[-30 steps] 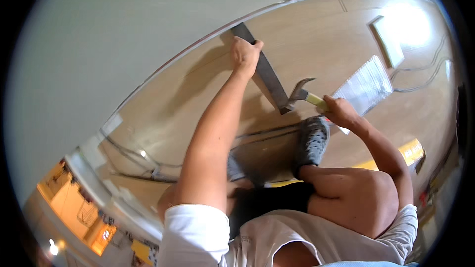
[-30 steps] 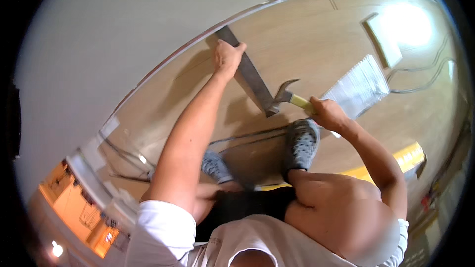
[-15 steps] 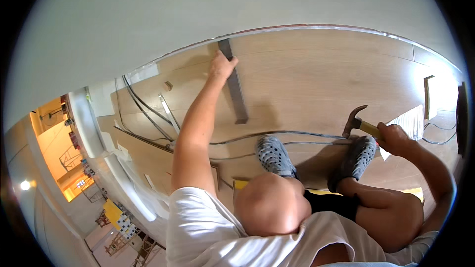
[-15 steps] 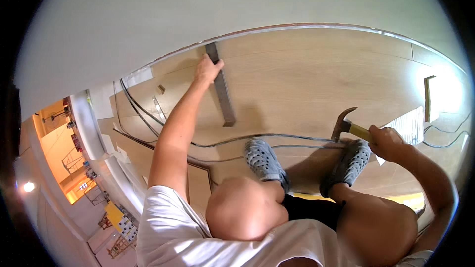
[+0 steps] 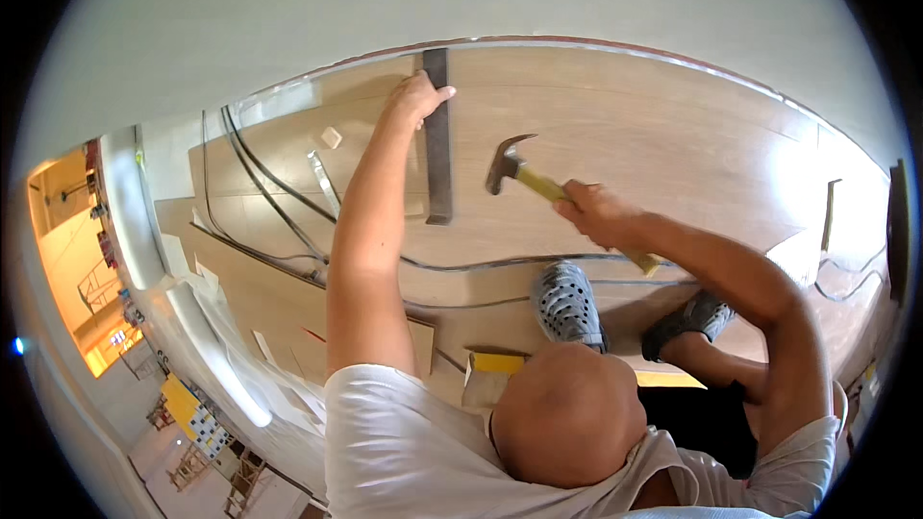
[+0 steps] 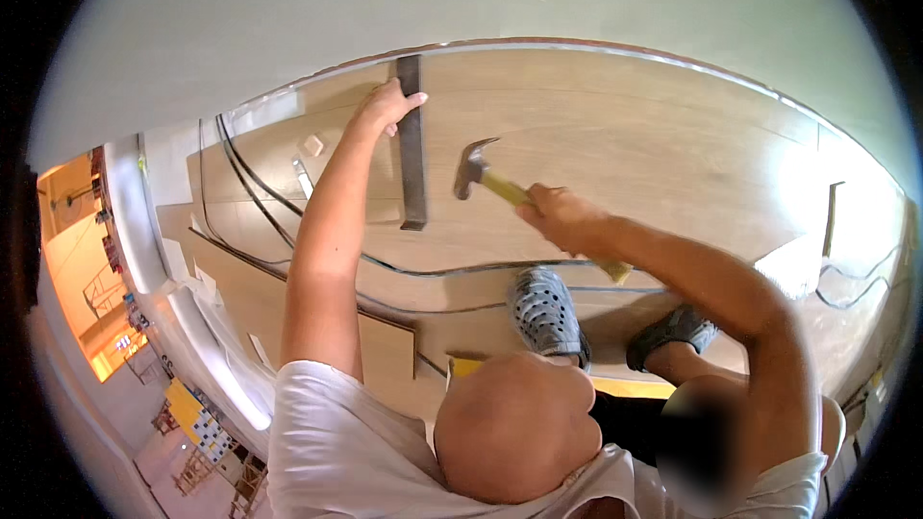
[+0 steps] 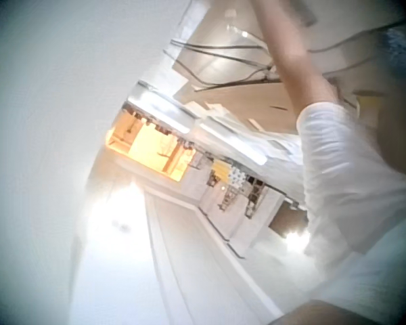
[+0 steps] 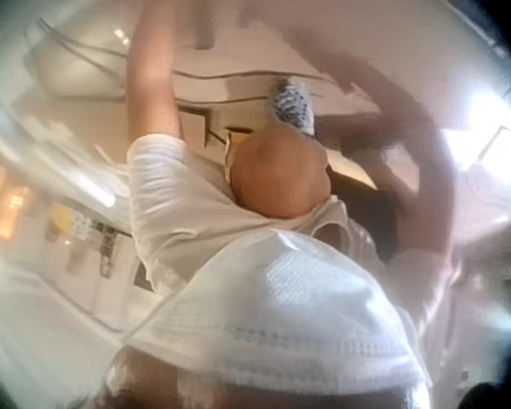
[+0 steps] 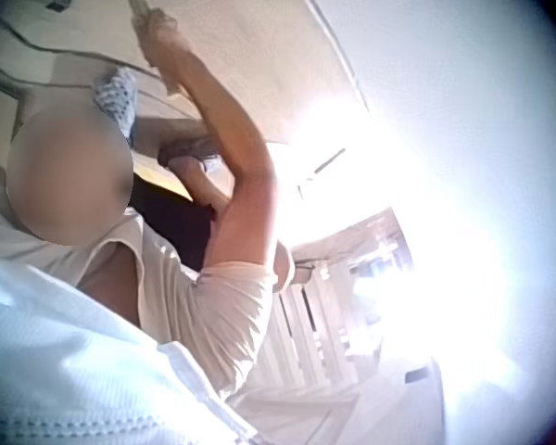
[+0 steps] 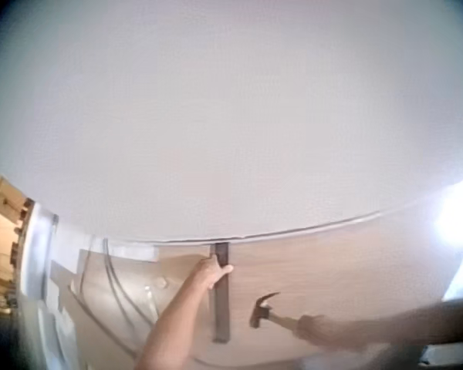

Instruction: The person positions laminate planks against a wall, uses a pry bar and hammer to tap the planks into place, and measures around a corner using a square and pencil.

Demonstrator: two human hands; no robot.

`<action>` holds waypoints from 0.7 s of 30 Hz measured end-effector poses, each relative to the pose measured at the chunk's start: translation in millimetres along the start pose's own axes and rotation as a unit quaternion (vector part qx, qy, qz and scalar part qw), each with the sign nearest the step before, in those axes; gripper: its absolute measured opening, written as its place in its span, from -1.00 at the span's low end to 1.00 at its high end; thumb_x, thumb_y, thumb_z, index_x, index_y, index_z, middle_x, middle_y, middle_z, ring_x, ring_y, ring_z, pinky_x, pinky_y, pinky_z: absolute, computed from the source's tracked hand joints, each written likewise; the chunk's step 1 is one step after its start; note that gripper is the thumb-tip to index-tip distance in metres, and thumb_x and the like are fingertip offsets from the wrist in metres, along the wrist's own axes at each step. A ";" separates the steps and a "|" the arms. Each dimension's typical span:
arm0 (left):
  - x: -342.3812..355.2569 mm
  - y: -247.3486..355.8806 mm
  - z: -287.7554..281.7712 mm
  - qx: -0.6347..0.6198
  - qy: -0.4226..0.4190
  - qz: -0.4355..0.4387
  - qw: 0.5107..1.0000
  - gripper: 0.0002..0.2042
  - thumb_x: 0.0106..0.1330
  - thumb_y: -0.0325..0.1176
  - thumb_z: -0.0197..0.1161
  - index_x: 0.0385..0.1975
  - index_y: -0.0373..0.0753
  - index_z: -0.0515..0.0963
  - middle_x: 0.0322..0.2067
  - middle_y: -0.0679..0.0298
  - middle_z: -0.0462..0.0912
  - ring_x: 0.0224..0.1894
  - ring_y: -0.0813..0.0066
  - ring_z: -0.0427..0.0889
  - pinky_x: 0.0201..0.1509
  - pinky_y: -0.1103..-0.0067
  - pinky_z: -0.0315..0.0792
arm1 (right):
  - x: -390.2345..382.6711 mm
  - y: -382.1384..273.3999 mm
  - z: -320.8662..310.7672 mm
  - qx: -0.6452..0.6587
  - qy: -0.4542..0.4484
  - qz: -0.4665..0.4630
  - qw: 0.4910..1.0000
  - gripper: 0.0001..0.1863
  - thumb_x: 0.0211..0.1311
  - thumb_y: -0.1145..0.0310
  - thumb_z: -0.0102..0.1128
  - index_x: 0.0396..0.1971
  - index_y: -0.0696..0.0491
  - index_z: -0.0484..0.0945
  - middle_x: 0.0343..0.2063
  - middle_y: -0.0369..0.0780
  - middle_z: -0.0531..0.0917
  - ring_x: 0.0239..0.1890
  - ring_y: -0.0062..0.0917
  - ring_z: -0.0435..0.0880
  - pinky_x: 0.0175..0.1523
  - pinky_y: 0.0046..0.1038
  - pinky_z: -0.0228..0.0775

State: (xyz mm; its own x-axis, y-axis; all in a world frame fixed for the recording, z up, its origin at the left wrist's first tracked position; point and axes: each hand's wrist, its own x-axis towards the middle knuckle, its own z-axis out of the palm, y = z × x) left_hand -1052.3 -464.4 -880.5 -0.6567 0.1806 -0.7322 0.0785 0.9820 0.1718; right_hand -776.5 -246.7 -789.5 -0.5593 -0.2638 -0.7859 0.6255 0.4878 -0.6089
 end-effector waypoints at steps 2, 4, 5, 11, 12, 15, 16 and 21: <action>20.6 -19.5 0.6 0.030 0.091 -0.006 0.995 -0.14 0.22 0.29 0.25 0.21 -0.46 0.35 0.04 -0.19 0.57 -0.03 0.14 0.65 0.14 0.30 0.49 | 35.0 -15.9 28.7 0.062 -0.022 -0.034 0.997 -0.57 0.51 0.03 -0.03 -0.18 0.17 0.40 -0.60 -0.13 0.57 -0.68 -0.40 0.60 -0.60 -0.27 0.45; 29.3 -20.4 6.1 0.071 0.161 -0.029 0.984 -0.02 0.19 0.38 0.20 0.32 -0.45 0.25 0.26 -0.22 0.35 0.29 0.06 0.38 0.37 0.30 0.29 | 60.2 -31.3 39.2 0.055 -0.014 -0.045 0.997 -0.57 0.51 0.02 -0.04 -0.21 0.17 0.41 -0.57 -0.10 0.59 -0.66 -0.39 0.62 -0.58 -0.25 0.48; 29.4 -12.4 8.0 0.096 0.188 -0.050 0.976 0.06 0.17 0.43 0.17 0.39 -0.45 0.17 0.38 -0.23 0.19 0.46 -0.01 0.15 0.49 0.29 0.14 | 71.6 -37.6 44.1 0.054 -0.008 -0.047 0.997 -0.57 0.51 0.02 -0.04 -0.23 0.18 0.41 -0.55 -0.08 0.59 -0.65 -0.38 0.62 -0.57 -0.24 0.49; 61.0 -33.6 16.3 0.117 0.161 -0.058 0.978 0.17 0.19 0.45 0.11 0.45 -0.55 -0.11 0.48 -0.24 -0.11 0.55 -0.09 -0.14 0.57 0.24 -0.11 | 116.5 -26.3 109.7 -0.087 -0.037 -0.101 0.990 -0.47 0.53 0.01 -0.12 -0.15 0.29 0.44 -0.60 -0.07 0.61 -0.69 -0.30 0.64 -0.56 -0.22 0.51; 60.6 -31.3 19.0 0.114 0.155 -0.061 0.979 0.17 0.20 0.45 0.11 0.44 -0.55 -0.11 0.48 -0.25 -0.11 0.55 -0.09 -0.15 0.57 0.23 -0.13 | 110.6 -39.8 90.7 -0.083 -0.075 -0.069 0.991 -0.47 0.53 0.01 -0.12 -0.15 0.29 0.45 -0.59 -0.07 0.61 -0.68 -0.30 0.65 -0.56 -0.23 0.51; 52.5 -24.4 16.0 0.112 0.126 -0.098 0.981 0.16 0.22 0.43 0.09 0.44 -0.57 -0.12 0.48 -0.25 -0.12 0.56 -0.08 -0.18 0.58 0.25 -0.17 | 91.8 -65.8 56.0 -0.040 -0.076 -0.045 0.995 -0.54 0.54 0.04 -0.11 -0.23 0.22 0.44 -0.65 -0.15 0.55 -0.70 -0.40 0.59 -0.61 -0.32 0.45; 49.9 -21.3 11.7 0.135 0.111 -0.067 0.982 0.16 0.22 0.44 0.08 0.45 -0.55 -0.14 0.48 -0.24 -0.12 0.56 -0.07 -0.18 0.59 0.26 -0.21 | 87.8 -65.6 47.6 0.012 -0.032 -0.050 0.998 -0.55 0.54 0.05 -0.11 -0.26 0.20 0.43 -0.67 -0.17 0.53 -0.71 -0.43 0.57 -0.63 -0.34 0.43; 53.0 -4.6 4.4 0.104 0.126 -0.097 0.982 0.14 0.24 0.43 0.07 0.47 -0.49 -0.15 0.49 -0.22 -0.13 0.56 -0.08 -0.19 0.58 0.23 -0.22 | 103.3 -46.6 89.8 0.166 0.119 -0.082 0.975 -0.57 0.53 0.04 -0.08 -0.31 0.17 0.41 -0.72 -0.23 0.46 -0.74 -0.51 0.50 -0.68 -0.40 0.31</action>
State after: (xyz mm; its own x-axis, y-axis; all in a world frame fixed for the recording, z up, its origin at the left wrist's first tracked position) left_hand -1084.2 -459.1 -923.0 -0.8368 -0.0043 -0.5475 0.0679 0.9914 -0.1115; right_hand -814.5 -371.3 -852.0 -0.7527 -0.0952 -0.6514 0.6364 0.1480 -0.7570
